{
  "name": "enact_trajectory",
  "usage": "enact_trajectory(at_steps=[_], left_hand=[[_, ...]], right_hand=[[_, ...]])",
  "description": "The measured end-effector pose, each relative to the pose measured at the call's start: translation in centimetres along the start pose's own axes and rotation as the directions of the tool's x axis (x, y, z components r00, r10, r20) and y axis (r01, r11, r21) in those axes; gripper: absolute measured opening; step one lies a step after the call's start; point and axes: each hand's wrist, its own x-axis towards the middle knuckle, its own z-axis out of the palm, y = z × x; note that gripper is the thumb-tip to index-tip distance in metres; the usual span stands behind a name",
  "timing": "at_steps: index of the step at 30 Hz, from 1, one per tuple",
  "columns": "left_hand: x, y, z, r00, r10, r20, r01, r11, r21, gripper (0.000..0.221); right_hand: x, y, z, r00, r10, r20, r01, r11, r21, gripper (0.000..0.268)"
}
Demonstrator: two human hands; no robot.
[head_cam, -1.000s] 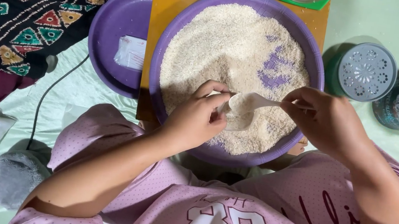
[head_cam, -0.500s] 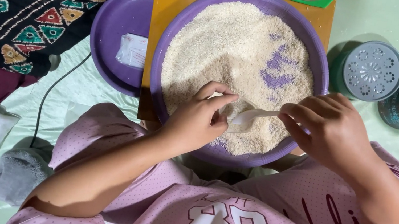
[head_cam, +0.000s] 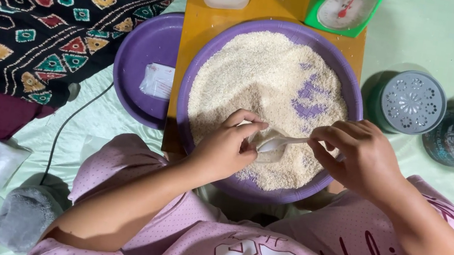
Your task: Measuring rice using a scoop and spoon and filling small plastic bags.
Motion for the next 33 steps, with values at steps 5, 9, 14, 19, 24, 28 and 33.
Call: enact_trajectory(at_steps=[5, 9, 14, 19, 24, 28, 33], left_hand=[[0.0, 0.7, -0.6, 1.0, -0.01, -0.005, 0.01, 1.0, -0.024, 0.049], [-0.1, 0.7, -0.2, 0.999, -0.005, -0.033, 0.006, 1.0, 0.02, 0.048], [-0.1, 0.6, -0.1, 0.999, -0.027, -0.019, 0.027, 1.0, 0.012, 0.049], [-0.1, 0.9, -0.4, 0.998, -0.052, 0.039, 0.052, 0.999, -0.001, 0.048], [0.0, 0.7, -0.5, 0.997, -0.065, 0.036, 0.066, 0.998, -0.011, 0.049], [-0.1, 0.6, -0.3, 0.998, -0.069, 0.013, 0.068, 0.997, 0.021, 0.05], [-0.1, 1.2, -0.6, 0.997, -0.076, 0.014, 0.075, 0.997, 0.023, 0.05]], right_hand=[[-0.3, 0.9, 1.1, 1.0, -0.02, -0.018, 0.02, 1.0, -0.012, 0.013], [0.0, 0.2, 0.7, 0.999, -0.011, 0.035, 0.012, 0.999, -0.039, 0.012], [-0.3, 0.8, 1.6, 0.999, -0.029, -0.041, 0.028, 1.0, -0.008, 0.012], [-0.1, 0.9, 2.2, 1.0, 0.011, -0.017, -0.01, 0.999, 0.049, 0.01], [0.2, 0.4, 1.5, 1.0, -0.009, -0.021, 0.009, 1.0, 0.009, 0.011], [0.0, 0.4, 1.2, 0.998, -0.012, -0.054, 0.012, 1.0, -0.011, 0.01], [-0.2, 0.6, 1.4, 0.997, -0.065, -0.043, 0.061, 0.995, -0.081, 0.008]])
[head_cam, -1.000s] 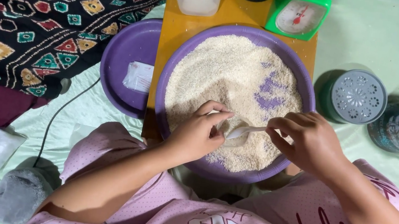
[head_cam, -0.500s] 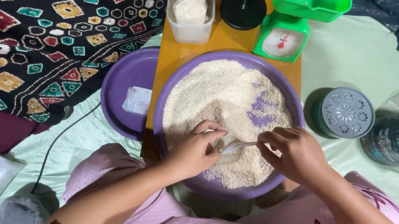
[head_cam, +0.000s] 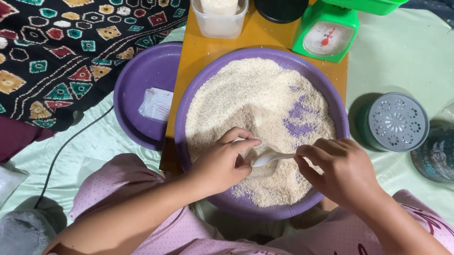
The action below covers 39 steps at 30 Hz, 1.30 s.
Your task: Measuring rice using a scoop and spoon and filling small plastic bags.
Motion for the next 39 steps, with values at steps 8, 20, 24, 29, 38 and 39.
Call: enact_trajectory(at_steps=[8, 20, 24, 29, 38, 39], left_hand=[[0.3, -0.2, 0.2, 1.0, 0.016, -0.002, -0.016, 0.999, -0.039, 0.048], [-0.4, -0.7, 0.6, 0.991, 0.135, -0.005, -0.133, 0.985, 0.105, 0.047], [-0.5, -0.5, 0.4, 0.987, 0.159, -0.005, -0.158, 0.985, 0.075, 0.047], [-0.8, -0.3, 0.2, 0.991, 0.129, -0.023, -0.13, 0.989, -0.069, 0.045], [-0.7, -0.7, 0.2, 0.992, 0.127, -0.022, -0.128, 0.989, -0.077, 0.044], [-0.7, -0.6, 0.2, 0.993, 0.121, -0.019, -0.122, 0.989, -0.087, 0.044]], right_hand=[[-0.4, 0.8, -0.8, 0.994, 0.093, 0.056, -0.098, 0.99, 0.101, 0.012], [-1.9, 7.3, -1.1, 0.752, 0.599, 0.275, -0.325, 0.701, -0.635, 0.02], [-3.5, 8.7, 1.2, 0.67, 0.657, 0.346, -0.281, 0.656, -0.701, 0.024], [-2.6, 8.9, 3.9, 0.551, 0.737, 0.391, -0.452, 0.658, -0.603, 0.023], [-0.6, 7.3, 7.1, 0.535, 0.699, 0.474, -0.58, 0.712, -0.395, 0.026], [-0.4, 7.3, 6.9, 0.528, 0.699, 0.483, -0.609, 0.708, -0.358, 0.026]])
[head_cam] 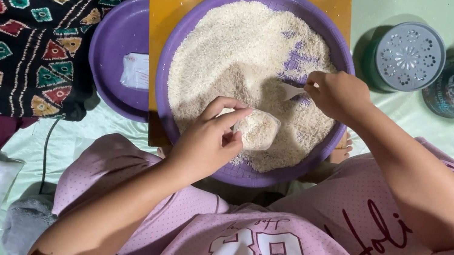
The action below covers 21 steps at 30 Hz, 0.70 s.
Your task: Measuring rice using a scoop and spoon and filling small plastic bags.
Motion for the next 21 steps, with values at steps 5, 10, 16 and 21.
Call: enact_trajectory(at_steps=[5, 10, 16, 21], left_hand=[[0.0, -0.4, 0.2, 1.0, 0.004, -0.003, -0.004, 1.0, -0.002, 0.044], [0.1, -0.5, 0.4, 1.0, 0.017, -0.019, -0.017, 1.0, 0.02, 0.044], [0.3, -0.2, 0.4, 0.999, 0.018, 0.029, -0.025, 0.968, 0.249, 0.049], [0.4, -0.4, 0.6, 0.999, 0.035, 0.029, -0.041, 0.972, 0.23, 0.049]], right_hand=[[0.4, 1.7, -0.9, 0.999, 0.021, 0.033, -0.024, 0.995, 0.095, 0.027], [-0.1, 2.8, -2.7, 0.999, 0.02, 0.037, -0.027, 0.976, 0.214, 0.028], [-3.7, 0.8, -7.1, 0.995, -0.08, -0.062, 0.097, 0.93, 0.356, 0.023], [-7.1, -1.3, -9.2, 0.985, -0.103, -0.135, 0.157, 0.853, 0.498, 0.018]])
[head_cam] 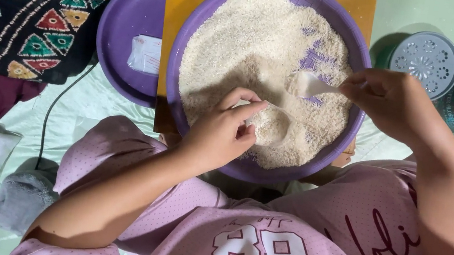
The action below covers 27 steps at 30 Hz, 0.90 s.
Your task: Measuring rice using a scoop and spoon and filling small plastic bags.
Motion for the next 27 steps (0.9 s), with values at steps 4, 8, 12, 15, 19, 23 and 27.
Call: enact_trajectory(at_steps=[4, 8, 12, 15, 19, 23, 27], left_hand=[[0.5, -0.5, 0.2, 0.998, -0.04, 0.04, 0.039, 0.999, 0.016, 0.048], [0.5, -0.3, 0.1, 1.0, -0.017, 0.003, 0.017, 1.0, -0.024, 0.045], [0.6, -0.6, 0.3, 0.999, -0.035, 0.022, 0.035, 0.999, -0.004, 0.05], [0.5, -0.6, 0.2, 1.0, -0.025, 0.011, 0.025, 1.0, 0.001, 0.051], [0.6, -0.5, 0.3, 0.999, -0.028, 0.031, 0.028, 1.0, 0.008, 0.052], [0.7, -0.6, 0.3, 0.999, -0.024, 0.035, 0.023, 0.999, 0.021, 0.057], [0.6, -0.7, 0.5, 1.0, 0.011, 0.015, -0.011, 1.0, 0.012, 0.055]], right_hand=[[-1.3, -2.0, 0.6, 0.999, -0.02, 0.025, 0.02, 1.0, -0.007, 0.022], [-2.3, -2.4, 2.0, 0.982, -0.188, -0.007, 0.185, 0.969, -0.161, 0.017], [-2.5, -1.8, 3.1, 0.857, -0.511, -0.069, 0.475, 0.834, -0.28, 0.011], [-3.0, -1.7, 2.7, 0.81, -0.585, -0.037, 0.556, 0.787, -0.269, 0.017], [-4.1, -1.8, 1.8, 0.768, -0.636, -0.077, 0.565, 0.73, -0.385, 0.015], [-3.7, -0.4, 1.6, 0.658, -0.745, -0.111, 0.723, 0.666, -0.186, 0.015], [-2.1, 1.3, 3.4, 0.549, -0.823, -0.15, 0.836, 0.533, 0.135, 0.014]])
